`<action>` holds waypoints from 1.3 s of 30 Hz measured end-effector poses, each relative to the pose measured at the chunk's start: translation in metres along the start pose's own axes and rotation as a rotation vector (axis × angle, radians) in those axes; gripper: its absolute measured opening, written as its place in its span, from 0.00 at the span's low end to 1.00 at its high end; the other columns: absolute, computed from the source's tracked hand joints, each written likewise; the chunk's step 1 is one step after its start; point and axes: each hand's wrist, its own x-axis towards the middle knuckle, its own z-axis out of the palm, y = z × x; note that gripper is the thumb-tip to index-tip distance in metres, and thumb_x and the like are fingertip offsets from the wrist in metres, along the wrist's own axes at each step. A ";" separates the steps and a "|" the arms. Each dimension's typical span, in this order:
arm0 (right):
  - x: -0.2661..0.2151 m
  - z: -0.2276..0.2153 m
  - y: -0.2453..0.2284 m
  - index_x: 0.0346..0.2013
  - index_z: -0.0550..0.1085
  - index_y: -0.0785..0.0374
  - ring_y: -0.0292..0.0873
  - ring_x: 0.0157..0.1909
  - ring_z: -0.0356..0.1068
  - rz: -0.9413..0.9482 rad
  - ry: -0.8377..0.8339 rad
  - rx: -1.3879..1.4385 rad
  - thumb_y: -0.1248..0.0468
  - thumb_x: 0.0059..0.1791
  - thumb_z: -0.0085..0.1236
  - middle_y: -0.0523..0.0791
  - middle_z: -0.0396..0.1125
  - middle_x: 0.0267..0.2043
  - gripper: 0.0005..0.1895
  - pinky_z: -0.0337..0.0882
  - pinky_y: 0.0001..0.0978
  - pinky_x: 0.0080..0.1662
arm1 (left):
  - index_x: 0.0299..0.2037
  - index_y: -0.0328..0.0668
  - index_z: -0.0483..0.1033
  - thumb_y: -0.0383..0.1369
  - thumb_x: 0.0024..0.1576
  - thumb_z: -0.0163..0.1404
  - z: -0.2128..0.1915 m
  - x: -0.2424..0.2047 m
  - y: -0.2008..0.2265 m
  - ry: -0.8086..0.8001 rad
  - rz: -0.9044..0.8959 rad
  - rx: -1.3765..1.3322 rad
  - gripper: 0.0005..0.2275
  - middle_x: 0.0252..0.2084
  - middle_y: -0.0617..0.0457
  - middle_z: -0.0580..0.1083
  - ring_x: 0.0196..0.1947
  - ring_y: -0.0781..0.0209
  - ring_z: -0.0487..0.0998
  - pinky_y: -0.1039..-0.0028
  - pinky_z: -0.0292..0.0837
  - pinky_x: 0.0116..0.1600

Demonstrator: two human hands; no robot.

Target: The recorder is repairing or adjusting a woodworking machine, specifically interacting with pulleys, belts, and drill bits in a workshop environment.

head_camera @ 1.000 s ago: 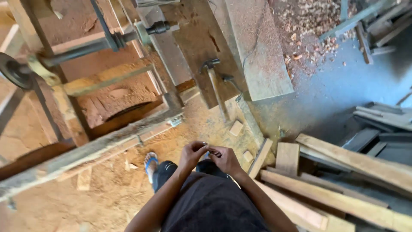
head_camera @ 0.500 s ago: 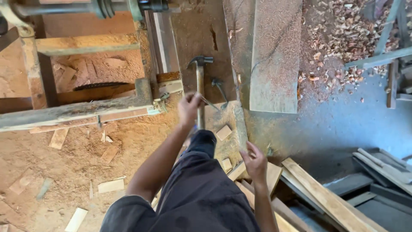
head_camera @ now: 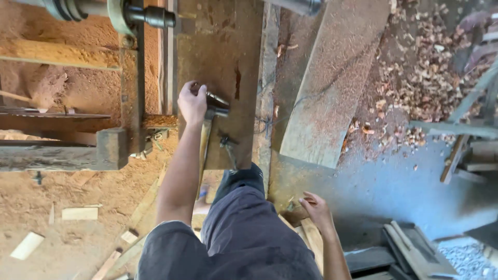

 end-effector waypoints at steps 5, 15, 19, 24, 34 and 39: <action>0.077 -0.063 0.104 0.54 0.77 0.69 0.42 0.46 0.77 -0.078 0.068 0.040 0.56 0.47 0.66 0.51 0.78 0.46 0.25 0.75 0.31 0.47 | 0.45 0.33 0.82 0.40 0.52 0.63 -0.005 -0.012 0.041 0.153 0.140 0.631 0.17 0.40 0.41 0.79 0.38 0.52 0.81 0.60 0.77 0.47; 0.233 -0.178 0.179 0.49 0.81 0.68 0.41 0.34 0.78 0.105 -0.129 -0.086 0.53 0.47 0.65 0.50 0.79 0.37 0.23 0.76 0.30 0.36 | 0.41 0.33 0.81 0.33 0.61 0.59 0.059 -0.034 0.071 0.564 0.215 0.390 0.08 0.38 0.48 0.79 0.37 0.58 0.79 0.70 0.76 0.46; 0.328 -0.243 0.164 0.49 0.80 0.66 0.40 0.33 0.78 0.058 -0.165 -0.064 0.54 0.46 0.66 0.49 0.79 0.35 0.23 0.77 0.31 0.36 | 0.39 0.35 0.81 0.28 0.64 0.58 0.196 -0.071 0.125 0.324 0.450 0.529 0.04 0.36 0.45 0.78 0.36 0.53 0.77 0.67 0.73 0.44; 0.474 -0.375 0.128 0.52 0.80 0.62 0.39 0.29 0.75 -0.185 -0.264 -0.289 0.54 0.49 0.61 0.47 0.78 0.31 0.21 0.74 0.31 0.35 | 0.39 0.40 0.81 0.32 0.59 0.56 0.395 -0.089 0.076 -0.027 0.329 0.451 0.05 0.36 0.45 0.79 0.37 0.50 0.82 0.66 0.76 0.43; 0.706 -0.661 -0.055 0.53 0.78 0.66 0.36 0.31 0.73 -0.124 -0.116 0.168 0.64 0.48 0.63 0.43 0.76 0.33 0.19 0.74 0.27 0.33 | 0.52 0.46 0.81 0.58 0.60 0.42 0.550 -0.137 -0.142 -0.528 -0.721 1.161 0.27 0.58 0.44 0.76 0.61 0.47 0.76 0.56 0.68 0.65; 0.848 -0.730 -0.175 0.51 0.81 0.65 0.34 0.28 0.65 -0.234 -0.134 0.152 0.62 0.50 0.66 0.43 0.73 0.32 0.16 0.64 0.26 0.29 | 0.45 0.45 0.84 0.55 0.61 0.40 0.657 -0.029 -0.127 -0.657 -0.640 1.210 0.25 0.52 0.43 0.80 0.56 0.46 0.80 0.59 0.72 0.63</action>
